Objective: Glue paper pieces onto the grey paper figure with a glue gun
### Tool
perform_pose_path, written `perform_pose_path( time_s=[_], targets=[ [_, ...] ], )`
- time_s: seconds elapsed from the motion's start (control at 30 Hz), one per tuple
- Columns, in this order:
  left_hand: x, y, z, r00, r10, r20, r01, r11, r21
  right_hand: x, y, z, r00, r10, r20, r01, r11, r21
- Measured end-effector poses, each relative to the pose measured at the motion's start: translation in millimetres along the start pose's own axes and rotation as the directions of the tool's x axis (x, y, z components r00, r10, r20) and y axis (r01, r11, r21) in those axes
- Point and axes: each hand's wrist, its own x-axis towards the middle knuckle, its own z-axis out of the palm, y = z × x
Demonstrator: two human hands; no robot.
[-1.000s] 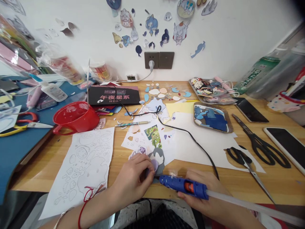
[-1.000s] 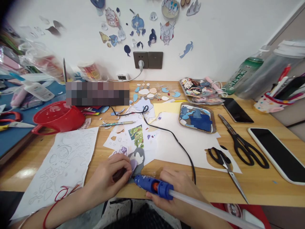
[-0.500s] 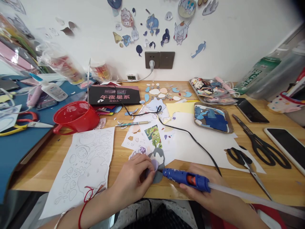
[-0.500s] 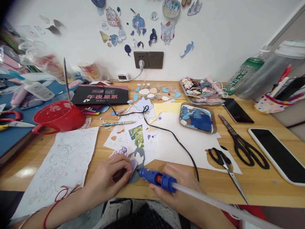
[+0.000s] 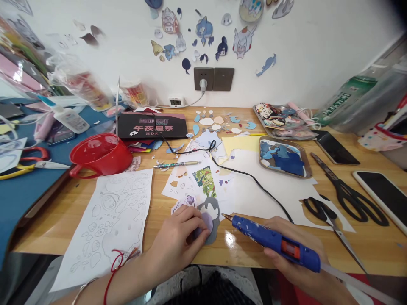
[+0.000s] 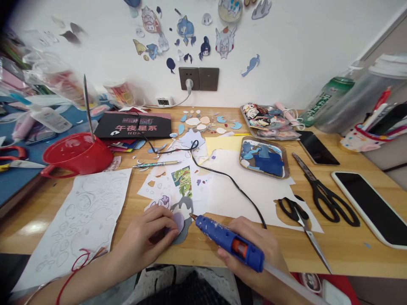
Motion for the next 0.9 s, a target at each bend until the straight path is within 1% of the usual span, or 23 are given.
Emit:
perform_pose_path(
  time_s=[0.07, 0.13, 0.23, 0.27, 0.33, 0.4, 0.43, 0.47, 0.53, 0.63, 0.7, 0.8, 0.83, 0.9],
  targets=[
    [-1.4, -0.5, -1.6, 0.999, 0.021, 0.026, -0.022, 0.999, 0.024, 0.5, 0.6, -1.3, 1.000, 0.017, 0.014, -0.017, 1.000, -0.007],
    [-3.6, -1.1, -3.6, 0.997, 0.061, 0.053, -0.065, 0.995, 0.076, 1.7, 0.1, -2.0, 0.997, 0.062, 0.040, -0.061, 0.998, -0.022],
    [-8.2, -0.5, -4.8, 0.981, 0.151, 0.121, -0.176, 0.955, 0.238, 3.0, -1.5, -1.4, 0.992, 0.125, 0.034, -0.125, 0.992, -0.024],
    [-10.0, 0.7, -4.2, 0.971, 0.183, 0.156, -0.224, 0.923, 0.312, 3.3, -2.1, -0.7, 0.988, 0.149, 0.024, -0.149, 0.989, -0.021],
    [-13.3, 5.0, -1.9, 0.948, 0.224, 0.227, -0.308, 0.830, 0.466, 3.7, -3.4, 0.6, 0.984, 0.176, 0.022, -0.176, 0.984, -0.009],
    [-15.4, 10.8, 0.3, 0.929, 0.235, 0.287, -0.363, 0.738, 0.569, 4.1, -4.7, 1.4, 0.978, 0.208, 0.020, -0.208, 0.978, 0.005],
    [-15.7, 13.5, 0.7, 0.922, 0.233, 0.310, -0.378, 0.714, 0.590, 4.2, -5.2, 1.4, 0.975, 0.220, 0.016, -0.221, 0.975, 0.015],
    [-15.6, 15.9, 0.2, 0.918, 0.225, 0.326, -0.384, 0.711, 0.589, 4.3, -5.5, 1.2, 0.972, 0.235, 0.008, -0.235, 0.972, 0.026],
    [-14.8, 18.4, -3.0, 0.916, 0.206, 0.343, -0.371, 0.758, 0.536, 4.2, -5.2, 0.2, 0.967, 0.253, -0.003, -0.253, 0.967, 0.038],
    [-15.4, 16.9, -10.7, 0.932, 0.166, 0.321, -0.296, 0.861, 0.414, 3.7, -3.9, -2.1, 0.978, 0.208, 0.027, -0.208, 0.978, 0.032],
    [-17.8, 13.7, -14.0, 0.952, 0.140, 0.273, -0.231, 0.913, 0.337, 3.5, -4.0, -3.1, 0.979, 0.204, 0.016, -0.204, 0.978, 0.038],
    [-21.0, 8.2, -12.7, 0.985, 0.099, 0.142, -0.129, 0.967, 0.219, 3.6, -6.4, -3.5, 0.968, 0.250, -0.036, -0.247, 0.967, 0.062],
    [-21.0, 6.3, -10.8, 0.993, 0.081, 0.083, -0.096, 0.974, 0.205, 3.6, -7.2, -3.3, 0.964, 0.261, -0.053, -0.258, 0.964, 0.067],
    [-19.0, 3.0, -6.0, 0.999, 0.051, -0.018, -0.045, 0.970, 0.237, 3.3, -8.2, -3.0, 0.960, 0.269, -0.076, -0.264, 0.962, 0.073]
  ],
)
